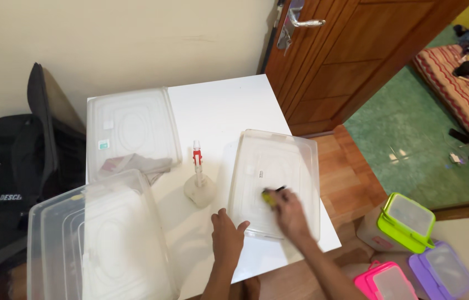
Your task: The person wipes the inside and outside of several clear plastic containers with a cloth and spray cleaner. They handle each container one at a time, wiping surfaces and occasionally flipping them over to clean different sides.
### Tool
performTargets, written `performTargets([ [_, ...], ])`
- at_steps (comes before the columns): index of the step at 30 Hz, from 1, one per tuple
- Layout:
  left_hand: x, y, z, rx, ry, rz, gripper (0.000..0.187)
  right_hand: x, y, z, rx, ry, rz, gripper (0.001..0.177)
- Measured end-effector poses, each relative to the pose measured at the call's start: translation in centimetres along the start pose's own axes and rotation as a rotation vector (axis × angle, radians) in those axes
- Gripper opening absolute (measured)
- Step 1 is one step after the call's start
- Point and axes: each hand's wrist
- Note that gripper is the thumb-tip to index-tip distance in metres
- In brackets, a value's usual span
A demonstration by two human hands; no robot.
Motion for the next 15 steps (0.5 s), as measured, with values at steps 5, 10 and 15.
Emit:
performTargets([
  [5,1.8,0.7,-2.0,-0.125,0.133,-0.084,0.063,-0.1,-2.4,-0.9,-0.24,0.28,-0.035,0.049],
  [10,1.7,-0.4,-3.1,-0.169,0.185,-0.191,0.062,0.4,-3.1,-9.1,0.06,0.131,-0.054,0.043],
  [15,2.3,-1.6,-3.7,-0.173,0.114,-0.348,0.091,-1.6,-3.3,-6.9,-0.472,0.163,-0.155,0.036],
])
Point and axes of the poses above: each hand's wrist, its own z-axis away from the middle knuckle, its own y-axis out of the back of the hand, x = y × z, and after that the axes turned 13 degrees about -z, right-handed
